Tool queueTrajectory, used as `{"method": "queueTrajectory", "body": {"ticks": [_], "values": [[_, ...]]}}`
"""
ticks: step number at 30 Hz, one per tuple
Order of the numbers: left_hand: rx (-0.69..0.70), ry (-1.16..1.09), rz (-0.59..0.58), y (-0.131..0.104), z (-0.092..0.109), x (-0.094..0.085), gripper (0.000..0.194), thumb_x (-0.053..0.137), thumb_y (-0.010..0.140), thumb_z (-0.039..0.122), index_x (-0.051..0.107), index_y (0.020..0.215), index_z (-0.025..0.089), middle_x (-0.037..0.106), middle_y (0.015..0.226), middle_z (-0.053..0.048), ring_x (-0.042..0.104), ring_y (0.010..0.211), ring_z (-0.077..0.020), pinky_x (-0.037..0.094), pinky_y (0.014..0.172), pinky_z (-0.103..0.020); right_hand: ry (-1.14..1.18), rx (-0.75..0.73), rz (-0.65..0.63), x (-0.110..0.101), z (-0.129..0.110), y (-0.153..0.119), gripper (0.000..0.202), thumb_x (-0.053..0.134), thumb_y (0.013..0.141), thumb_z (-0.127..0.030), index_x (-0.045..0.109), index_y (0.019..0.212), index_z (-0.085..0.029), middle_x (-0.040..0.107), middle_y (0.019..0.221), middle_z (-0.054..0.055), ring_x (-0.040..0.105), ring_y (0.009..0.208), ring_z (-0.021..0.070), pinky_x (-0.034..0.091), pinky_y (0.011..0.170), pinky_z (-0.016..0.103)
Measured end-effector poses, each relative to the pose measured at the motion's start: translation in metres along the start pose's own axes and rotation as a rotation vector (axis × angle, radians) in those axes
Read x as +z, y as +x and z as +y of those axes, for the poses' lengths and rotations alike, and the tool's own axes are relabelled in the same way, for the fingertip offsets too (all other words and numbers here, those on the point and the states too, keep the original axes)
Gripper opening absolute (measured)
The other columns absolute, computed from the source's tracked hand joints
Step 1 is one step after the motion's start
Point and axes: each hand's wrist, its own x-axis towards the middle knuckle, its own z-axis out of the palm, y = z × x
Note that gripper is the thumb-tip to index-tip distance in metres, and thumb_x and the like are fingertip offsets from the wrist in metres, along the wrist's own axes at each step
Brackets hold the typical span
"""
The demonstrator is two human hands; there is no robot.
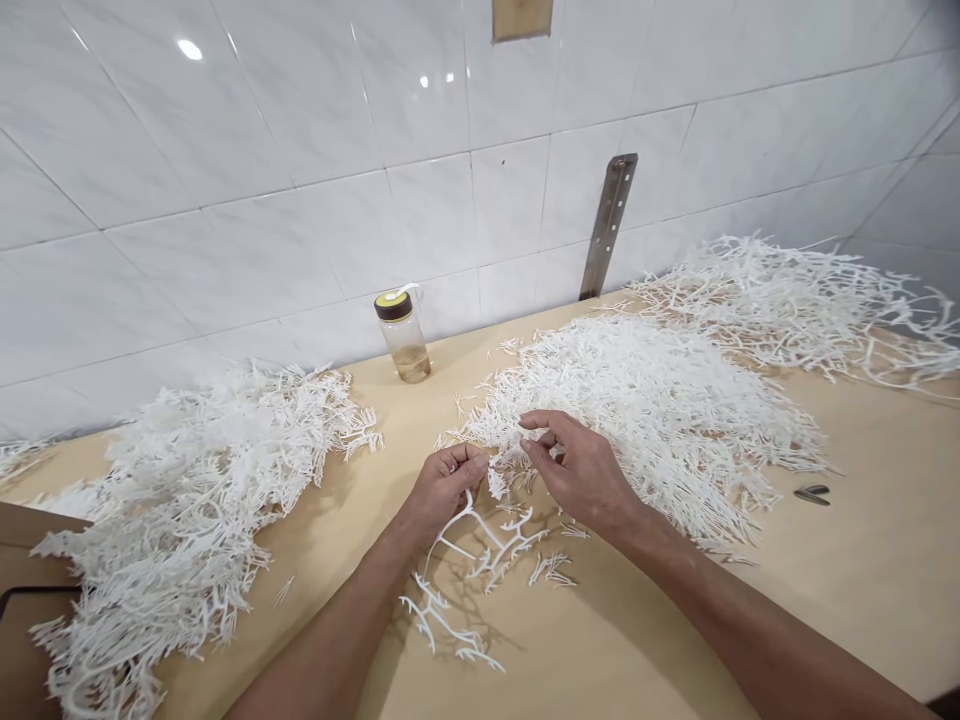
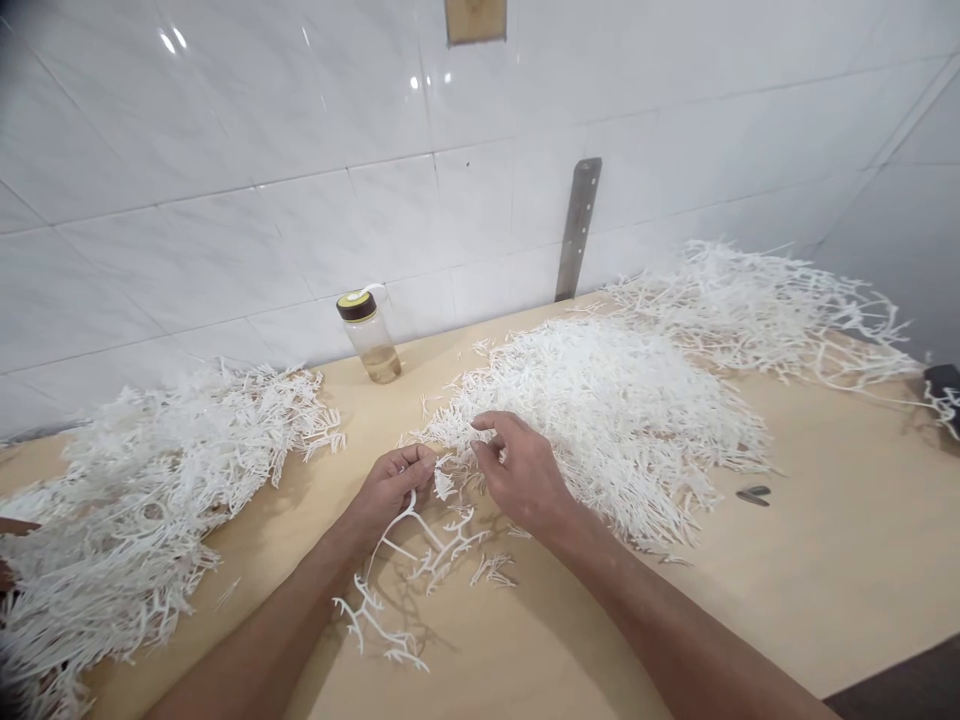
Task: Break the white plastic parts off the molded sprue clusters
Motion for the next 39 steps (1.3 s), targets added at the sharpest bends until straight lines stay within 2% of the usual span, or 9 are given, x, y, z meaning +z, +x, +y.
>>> {"method": "queueTrajectory", "body": {"ticks": [4,9,14,18,23,25,29,36,39], "values": [[0.012,0.017,-0.018,0.001,-0.002,0.000,0.046,0.072,0.073,0.058,0.054,0.068,0.016,0.038,0.052,0.006,0.026,0.043,-0.0047,0.015,0.044,-0.023,0.089,0.025,-0.142,0.003,-0.008,-0.003,0.031,0.055,0.091,-0.038,0.066,0.113,-0.020,0.069,0.084,0.006,0.062,0.070,0.0180,0.049,0.060,0.029],[0.036,0.039,-0.028,0.001,-0.003,0.000,0.045,0.071,0.076,0.057,0.055,0.070,0.015,0.039,0.053,0.006,0.028,0.045,-0.0047,0.017,0.044,-0.022,0.203,0.093,-0.302,0.008,-0.012,-0.003,0.029,0.057,0.090,-0.038,0.070,0.106,-0.018,0.072,0.087,0.006,0.065,0.074,0.0179,0.051,0.066,0.030],[0.005,0.060,-0.017,0.000,0.000,0.003,0.046,0.073,0.072,0.058,0.057,0.074,0.015,0.037,0.050,0.008,0.024,0.040,-0.0034,0.014,0.040,-0.021,0.191,0.055,-0.215,0.009,-0.009,-0.004,0.019,0.062,0.087,-0.037,0.069,0.087,-0.019,0.068,0.075,0.002,0.060,0.067,0.0148,0.047,0.061,0.027],[0.014,0.100,-0.008,-0.002,-0.001,0.003,0.044,0.072,0.074,0.058,0.057,0.077,0.016,0.037,0.051,0.008,0.025,0.039,-0.0038,0.018,0.040,-0.021,0.149,-0.021,-0.186,0.008,-0.011,-0.006,0.018,0.059,0.089,-0.034,0.066,0.083,-0.020,0.065,0.072,0.002,0.056,0.064,0.0140,0.044,0.058,0.026],[0.236,0.320,0.053,-0.003,-0.006,0.004,0.041,0.065,0.081,0.055,0.058,0.072,0.016,0.048,0.060,0.002,0.041,0.056,-0.0101,0.035,0.055,-0.024,0.099,-0.073,-0.226,0.004,-0.017,-0.008,0.018,0.053,0.091,-0.029,0.058,0.076,-0.020,0.061,0.071,0.001,0.051,0.063,0.0134,0.040,0.058,0.026],[0.297,0.399,0.071,-0.003,-0.007,0.006,0.041,0.062,0.083,0.055,0.060,0.073,0.016,0.053,0.065,0.000,0.045,0.063,-0.0129,0.037,0.061,-0.025,0.103,-0.025,-0.262,0.002,-0.018,-0.008,0.019,0.053,0.090,-0.029,0.057,0.074,-0.019,0.059,0.069,0.001,0.049,0.062,0.0130,0.039,0.057,0.026],[0.292,0.428,0.070,-0.004,-0.007,0.008,0.041,0.059,0.084,0.055,0.060,0.074,0.016,0.052,0.064,0.001,0.044,0.063,-0.0130,0.036,0.062,-0.026,0.202,0.152,-0.342,0.000,-0.016,-0.008,0.022,0.056,0.089,-0.037,0.059,0.076,-0.019,0.056,0.066,-0.001,0.046,0.058,0.0114,0.035,0.051,0.024],[0.278,0.357,0.024,-0.003,-0.009,0.007,0.038,0.060,0.085,0.052,0.057,0.074,0.016,0.050,0.063,0.002,0.041,0.060,-0.0114,0.035,0.060,-0.025,0.613,0.303,-0.477,-0.018,-0.020,-0.006,0.034,0.060,0.087,-0.052,0.051,0.077,-0.022,0.034,0.051,-0.009,0.027,0.038,0.0061,0.022,0.038,0.023],[0.244,0.317,0.077,-0.002,-0.010,0.006,0.039,0.062,0.084,0.053,0.056,0.073,0.016,0.045,0.061,0.003,0.037,0.057,-0.0097,0.031,0.055,-0.023,0.592,0.263,-0.273,-0.032,-0.021,0.000,0.032,0.059,0.089,-0.053,0.052,0.080,-0.023,0.039,0.053,-0.007,0.028,0.038,0.0069,0.024,0.037,0.024]]}}
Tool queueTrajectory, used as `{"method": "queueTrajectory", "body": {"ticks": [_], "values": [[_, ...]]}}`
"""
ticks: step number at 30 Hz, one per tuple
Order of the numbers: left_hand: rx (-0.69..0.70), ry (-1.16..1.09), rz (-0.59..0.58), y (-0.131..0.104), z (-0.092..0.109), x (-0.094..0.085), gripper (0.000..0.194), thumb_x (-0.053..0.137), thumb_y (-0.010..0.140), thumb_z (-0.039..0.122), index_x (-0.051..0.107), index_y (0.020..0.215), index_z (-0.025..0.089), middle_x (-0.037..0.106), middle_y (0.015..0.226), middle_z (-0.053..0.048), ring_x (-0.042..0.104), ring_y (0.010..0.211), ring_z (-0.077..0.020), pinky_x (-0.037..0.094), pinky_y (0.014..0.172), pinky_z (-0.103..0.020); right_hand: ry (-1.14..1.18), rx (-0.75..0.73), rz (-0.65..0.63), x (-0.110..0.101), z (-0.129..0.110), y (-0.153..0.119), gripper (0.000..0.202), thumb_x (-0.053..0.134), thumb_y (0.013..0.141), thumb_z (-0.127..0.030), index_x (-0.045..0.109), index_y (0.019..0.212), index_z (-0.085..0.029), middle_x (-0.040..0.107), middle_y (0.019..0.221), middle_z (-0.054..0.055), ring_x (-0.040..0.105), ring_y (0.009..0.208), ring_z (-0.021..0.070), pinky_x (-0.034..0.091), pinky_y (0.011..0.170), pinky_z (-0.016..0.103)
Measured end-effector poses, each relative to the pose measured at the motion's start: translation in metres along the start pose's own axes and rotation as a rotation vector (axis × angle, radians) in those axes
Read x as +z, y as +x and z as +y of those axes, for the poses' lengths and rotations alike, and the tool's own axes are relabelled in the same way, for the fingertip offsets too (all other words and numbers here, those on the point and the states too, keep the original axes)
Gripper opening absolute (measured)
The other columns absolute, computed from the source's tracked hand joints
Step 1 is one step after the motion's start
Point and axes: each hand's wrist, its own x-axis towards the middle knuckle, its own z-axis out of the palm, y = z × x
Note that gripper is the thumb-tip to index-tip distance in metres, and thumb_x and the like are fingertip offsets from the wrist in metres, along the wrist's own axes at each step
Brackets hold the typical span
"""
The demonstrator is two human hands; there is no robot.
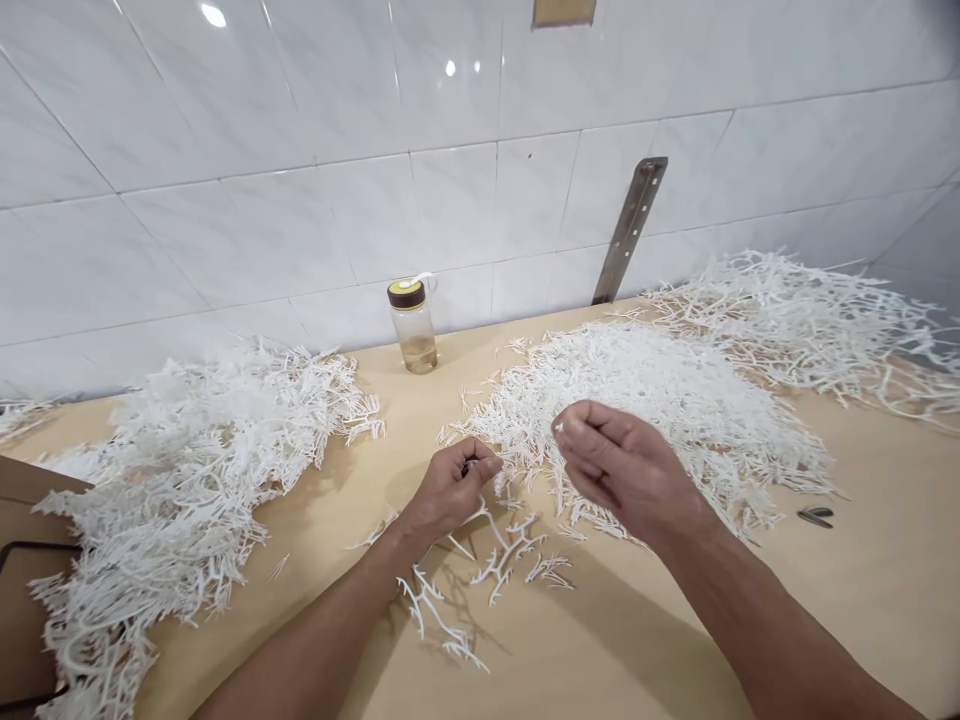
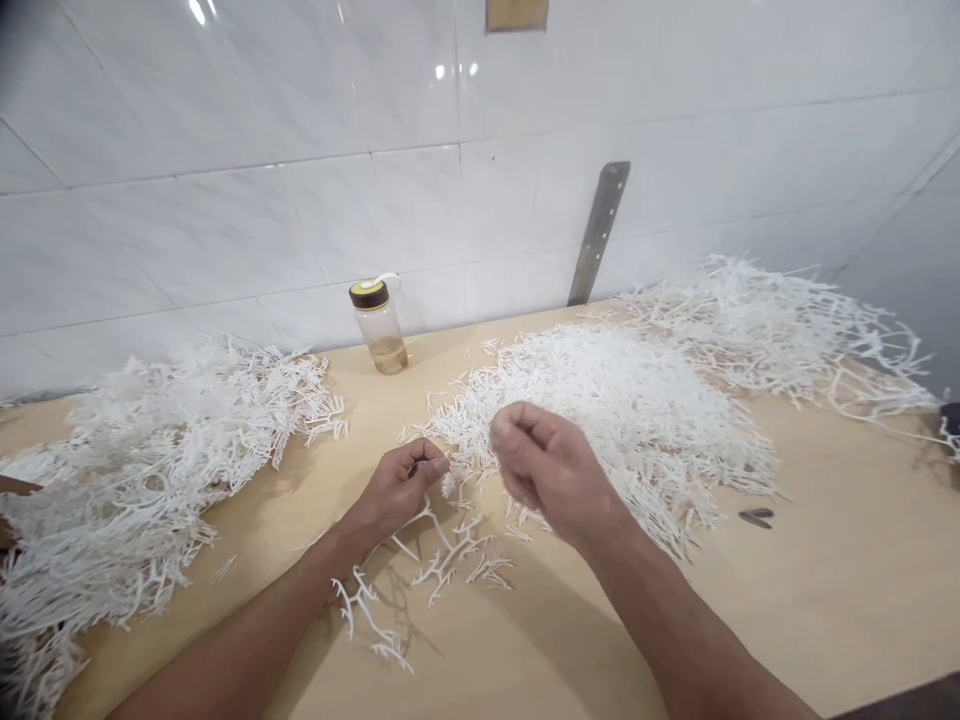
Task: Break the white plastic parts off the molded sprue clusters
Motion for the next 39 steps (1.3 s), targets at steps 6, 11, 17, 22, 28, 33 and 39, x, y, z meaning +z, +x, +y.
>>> {"method": "queueTrajectory", "body": {"ticks": [6,11,17,22,28,33,39], "values": [[-0.182,-0.204,-0.032,0.002,0.004,-0.006,0.043,0.069,0.077,0.057,0.055,0.073,0.017,0.045,0.056,0.005,0.028,0.043,-0.0047,0.019,0.043,-0.022,-0.387,-0.178,0.395,-0.002,0.016,0.010,0.024,0.063,0.085,-0.044,0.057,0.081,-0.021,0.056,0.065,0.001,0.050,0.055,0.0137,0.040,0.048,0.026],[-0.235,-0.317,-0.059,0.003,0.007,-0.009,0.044,0.073,0.073,0.057,0.054,0.072,0.016,0.053,0.060,0.003,0.026,0.039,-0.0023,0.012,0.041,-0.023,-0.574,-0.210,0.339,0.008,0.028,0.010,0.025,0.057,0.088,-0.037,0.062,0.106,-0.020,0.061,0.075,0.003,0.053,0.058,0.0150,0.047,0.056,0.030],[-0.230,-0.382,-0.065,0.004,0.003,-0.008,0.043,0.074,0.073,0.055,0.056,0.078,0.016,0.052,0.062,0.004,0.027,0.039,-0.0018,0.013,0.040,-0.023,-0.468,-0.137,0.034,0.028,0.028,0.007,0.025,0.055,0.089,-0.038,0.067,0.101,-0.019,0.064,0.074,0.003,0.055,0.060,0.0150,0.045,0.055,0.027],[-0.226,-0.397,-0.040,0.004,0.004,-0.007,0.043,0.076,0.072,0.053,0.058,0.080,0.016,0.052,0.060,0.005,0.029,0.039,-0.0020,0.015,0.040,-0.021,-0.415,-0.056,0.024,0.035,0.030,0.006,0.020,0.059,0.086,-0.037,0.068,0.091,-0.020,0.063,0.070,0.001,0.052,0.057,0.0134,0.042,0.052,0.026],[-0.209,-0.304,0.003,0.003,0.007,-0.003,0.041,0.075,0.073,0.051,0.059,0.082,0.015,0.052,0.058,0.005,0.033,0.041,-0.0033,0.021,0.041,-0.019,-0.318,0.038,-0.037,0.029,0.032,0.008,0.028,0.058,0.087,-0.045,0.067,0.086,-0.018,0.060,0.070,0.001,0.050,0.051,0.0109,0.047,0.047,0.024],[-0.151,-0.234,0.029,0.002,0.006,0.001,0.036,0.074,0.075,0.048,0.060,0.080,0.016,0.051,0.059,0.005,0.037,0.046,-0.0052,0.028,0.047,-0.020,-0.233,0.174,-0.043,0.028,0.034,0.010,0.028,0.061,0.085,-0.045,0.065,0.086,-0.018,0.053,0.064,-0.003,0.048,0.043,0.0090,0.048,0.041,0.024],[-0.044,-0.118,0.017,0.000,0.005,0.002,0.035,0.070,0.079,0.049,0.061,0.077,0.015,0.051,0.062,0.003,0.041,0.055,-0.0083,0.033,0.053,-0.022,-0.225,0.166,-0.053,0.031,0.035,0.008,0.026,0.064,0.082,-0.044,0.063,0.080,-0.018,0.055,0.064,-0.002,0.050,0.046,0.0097,0.049,0.043,0.024]]}}
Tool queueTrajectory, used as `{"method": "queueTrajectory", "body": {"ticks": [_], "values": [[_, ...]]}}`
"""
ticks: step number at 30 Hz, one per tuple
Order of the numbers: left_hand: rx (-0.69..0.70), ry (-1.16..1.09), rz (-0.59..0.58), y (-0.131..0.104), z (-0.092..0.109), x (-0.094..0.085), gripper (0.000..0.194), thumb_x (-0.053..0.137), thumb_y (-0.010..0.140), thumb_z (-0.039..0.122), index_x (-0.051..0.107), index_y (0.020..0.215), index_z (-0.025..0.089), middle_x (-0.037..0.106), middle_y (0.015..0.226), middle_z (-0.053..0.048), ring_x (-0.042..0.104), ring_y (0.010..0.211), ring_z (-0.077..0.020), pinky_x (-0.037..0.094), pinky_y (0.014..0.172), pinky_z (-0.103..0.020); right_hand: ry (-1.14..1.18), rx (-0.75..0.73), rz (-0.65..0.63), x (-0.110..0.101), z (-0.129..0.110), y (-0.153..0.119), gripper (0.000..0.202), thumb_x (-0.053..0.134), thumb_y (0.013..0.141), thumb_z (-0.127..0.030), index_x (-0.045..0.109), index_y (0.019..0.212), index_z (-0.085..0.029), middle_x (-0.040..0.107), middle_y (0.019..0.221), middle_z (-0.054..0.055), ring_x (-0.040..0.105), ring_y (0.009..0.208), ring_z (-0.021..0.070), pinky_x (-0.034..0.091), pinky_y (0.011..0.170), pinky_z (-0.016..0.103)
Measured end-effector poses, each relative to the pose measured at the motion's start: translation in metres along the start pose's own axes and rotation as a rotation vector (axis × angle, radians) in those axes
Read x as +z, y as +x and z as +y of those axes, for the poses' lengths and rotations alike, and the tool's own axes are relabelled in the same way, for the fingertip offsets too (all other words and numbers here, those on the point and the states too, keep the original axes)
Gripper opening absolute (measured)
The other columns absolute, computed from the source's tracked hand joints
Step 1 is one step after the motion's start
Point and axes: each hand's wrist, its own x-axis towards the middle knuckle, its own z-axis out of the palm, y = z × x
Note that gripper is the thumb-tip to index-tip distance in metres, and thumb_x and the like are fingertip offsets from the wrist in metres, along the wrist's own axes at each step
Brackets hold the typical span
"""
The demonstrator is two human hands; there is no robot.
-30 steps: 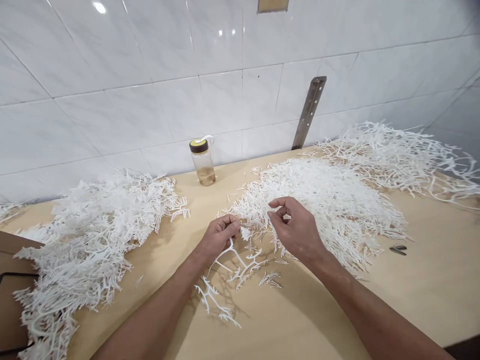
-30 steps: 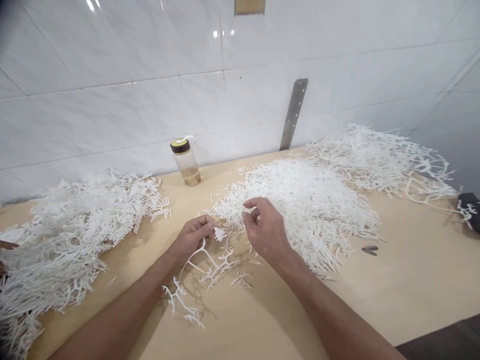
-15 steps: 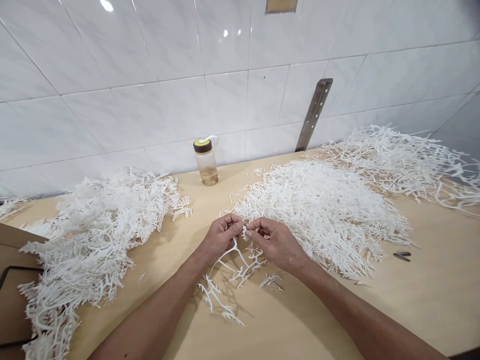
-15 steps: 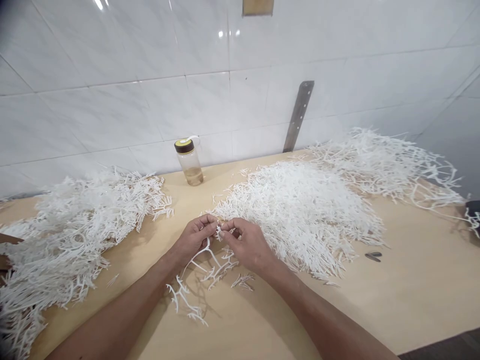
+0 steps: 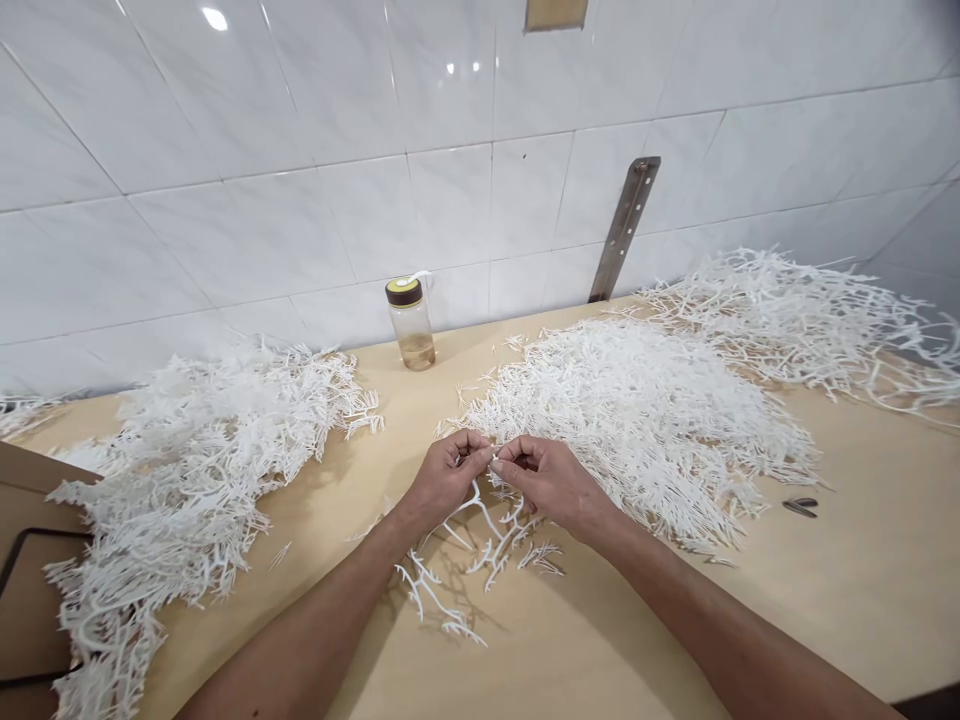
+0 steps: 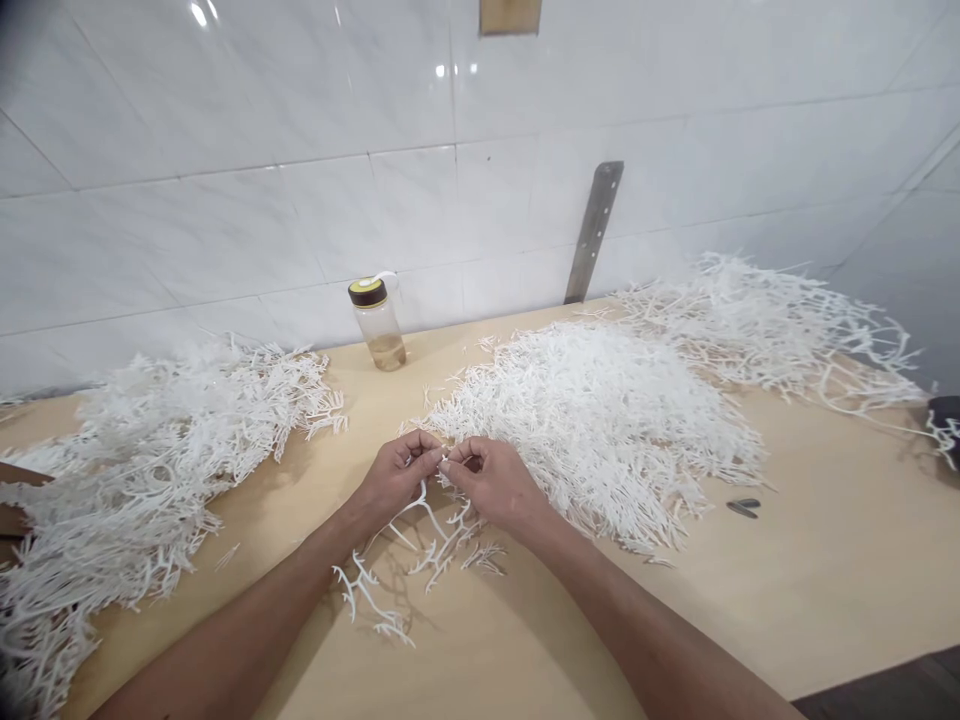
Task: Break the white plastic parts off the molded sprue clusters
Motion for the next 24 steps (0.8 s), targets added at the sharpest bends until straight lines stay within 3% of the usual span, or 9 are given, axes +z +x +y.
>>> {"method": "queueTrajectory", "body": {"ticks": [8,15,19,24], "values": [[-0.036,-0.020,-0.045,0.001,-0.006,-0.003,0.035,0.068,0.079,0.049,0.058,0.076,0.016,0.049,0.060,0.004,0.038,0.051,-0.0074,0.031,0.050,-0.022,0.070,0.023,-0.050,-0.001,0.006,0.003,0.027,0.066,0.080,-0.044,0.063,0.079,-0.017,0.054,0.063,-0.003,0.048,0.045,0.0090,0.045,0.044,0.024],[-0.086,-0.069,-0.114,0.000,-0.004,-0.005,0.038,0.066,0.081,0.053,0.058,0.081,0.016,0.044,0.058,0.006,0.032,0.046,-0.0052,0.025,0.045,-0.021,-0.270,-0.352,0.156,0.002,-0.004,-0.003,0.017,0.058,0.086,-0.029,0.060,0.073,-0.019,0.062,0.079,0.003,0.056,0.075,0.0168,0.045,0.061,0.028],[-0.098,-0.072,-0.144,0.000,-0.003,-0.006,0.039,0.064,0.082,0.055,0.058,0.079,0.016,0.042,0.058,0.006,0.029,0.044,-0.0044,0.022,0.044,-0.021,-0.321,-0.382,0.179,0.003,-0.003,-0.003,0.016,0.056,0.089,-0.028,0.060,0.076,-0.020,0.061,0.080,0.004,0.055,0.075,0.0172,0.044,0.063,0.029],[-0.063,-0.024,-0.085,0.000,-0.005,-0.007,0.038,0.065,0.082,0.053,0.059,0.075,0.016,0.038,0.055,0.006,0.029,0.046,-0.0058,0.024,0.045,-0.021,-0.348,-0.393,0.177,0.001,-0.004,-0.003,0.015,0.056,0.089,-0.029,0.060,0.077,-0.020,0.060,0.082,0.004,0.053,0.072,0.0167,0.043,0.062,0.030]]}}
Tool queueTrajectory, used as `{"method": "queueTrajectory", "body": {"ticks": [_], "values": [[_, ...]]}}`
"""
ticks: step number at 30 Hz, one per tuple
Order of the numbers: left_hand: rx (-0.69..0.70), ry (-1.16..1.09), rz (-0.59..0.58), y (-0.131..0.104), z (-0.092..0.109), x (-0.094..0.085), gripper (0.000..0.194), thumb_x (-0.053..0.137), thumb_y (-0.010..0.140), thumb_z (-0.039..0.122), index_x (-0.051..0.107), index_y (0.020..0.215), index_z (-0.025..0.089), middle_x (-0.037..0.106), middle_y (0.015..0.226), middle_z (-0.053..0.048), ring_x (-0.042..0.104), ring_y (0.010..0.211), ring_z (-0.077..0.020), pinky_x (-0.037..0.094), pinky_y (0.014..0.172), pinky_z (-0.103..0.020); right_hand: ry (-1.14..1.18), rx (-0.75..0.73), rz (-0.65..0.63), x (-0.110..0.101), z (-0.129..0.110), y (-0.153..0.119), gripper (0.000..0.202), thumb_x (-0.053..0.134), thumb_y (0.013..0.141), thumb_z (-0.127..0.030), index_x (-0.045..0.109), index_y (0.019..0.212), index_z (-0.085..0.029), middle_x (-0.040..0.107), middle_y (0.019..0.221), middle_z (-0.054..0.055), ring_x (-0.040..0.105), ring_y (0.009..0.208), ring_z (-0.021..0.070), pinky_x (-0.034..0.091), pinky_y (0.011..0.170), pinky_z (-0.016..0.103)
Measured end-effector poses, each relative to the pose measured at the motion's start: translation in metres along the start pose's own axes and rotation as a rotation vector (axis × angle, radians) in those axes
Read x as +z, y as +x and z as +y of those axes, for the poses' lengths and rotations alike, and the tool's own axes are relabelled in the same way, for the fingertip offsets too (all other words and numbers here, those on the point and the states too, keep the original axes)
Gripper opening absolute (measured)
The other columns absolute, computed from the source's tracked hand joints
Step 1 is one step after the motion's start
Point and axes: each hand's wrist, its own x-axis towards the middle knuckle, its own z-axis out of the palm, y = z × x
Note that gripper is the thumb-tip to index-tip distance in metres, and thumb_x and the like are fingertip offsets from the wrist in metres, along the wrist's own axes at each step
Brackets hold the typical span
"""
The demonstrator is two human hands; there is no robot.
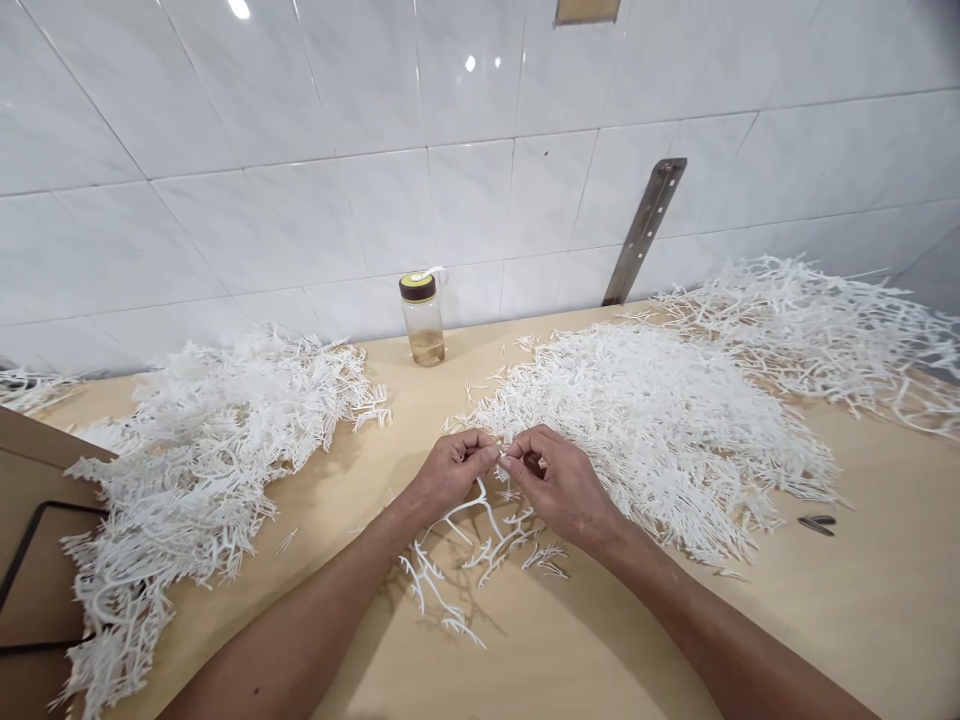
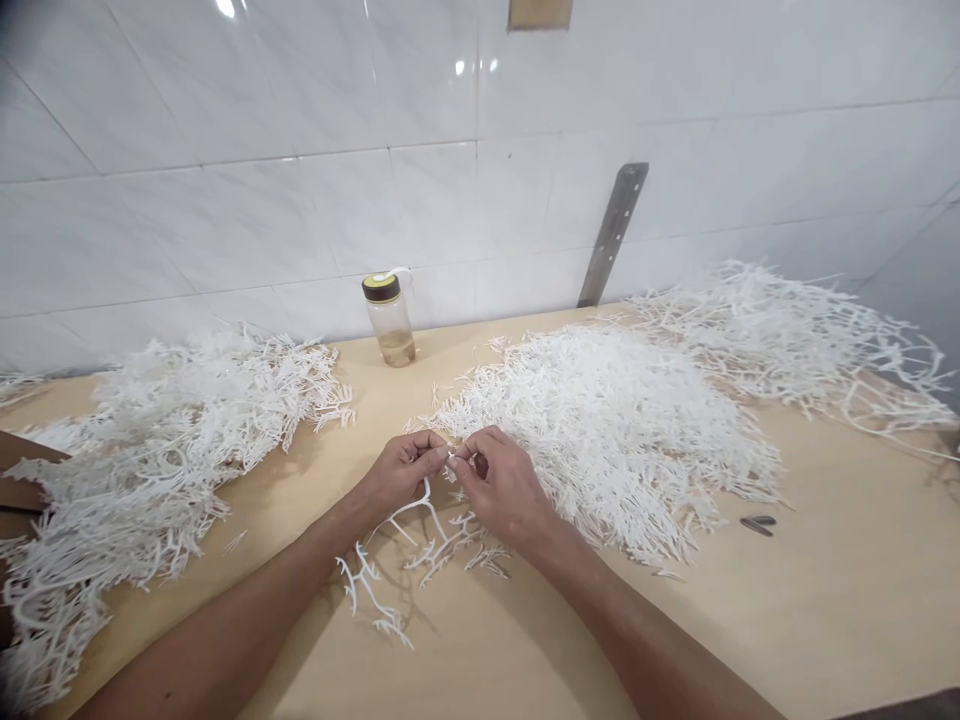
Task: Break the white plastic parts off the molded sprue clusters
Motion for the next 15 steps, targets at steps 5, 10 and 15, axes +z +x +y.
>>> {"method": "queueTrajectory", "body": {"ticks": [5,10,15], "values": [[0.045,0.090,0.023,0.001,-0.001,0.001,0.037,0.062,0.084,0.050,0.058,0.072,0.015,0.045,0.059,0.004,0.035,0.052,-0.0079,0.028,0.050,-0.022,0.131,0.169,-0.098,-0.003,0.002,0.002,0.021,0.059,0.085,-0.038,0.062,0.077,-0.018,0.059,0.073,0.002,0.052,0.065,0.0151,0.041,0.058,0.028],[0.081,0.137,0.022,0.000,0.002,0.004,0.040,0.060,0.083,0.053,0.057,0.071,0.015,0.051,0.063,0.002,0.042,0.059,-0.0103,0.033,0.057,-0.024,0.430,0.382,-0.230,-0.002,0.009,0.001,0.031,0.064,0.081,-0.049,0.061,0.079,-0.018,0.052,0.064,-0.004,0.042,0.047,0.0087,0.036,0.044,0.023],[0.078,0.134,-0.005,-0.001,0.002,0.005,0.039,0.058,0.084,0.052,0.056,0.070,0.016,0.052,0.063,0.001,0.045,0.061,-0.0118,0.036,0.060,-0.025,0.381,0.379,-0.211,0.001,0.009,0.001,0.026,0.062,0.082,-0.044,0.059,0.077,-0.019,0.051,0.063,-0.004,0.044,0.048,0.0095,0.037,0.045,0.024]]}}
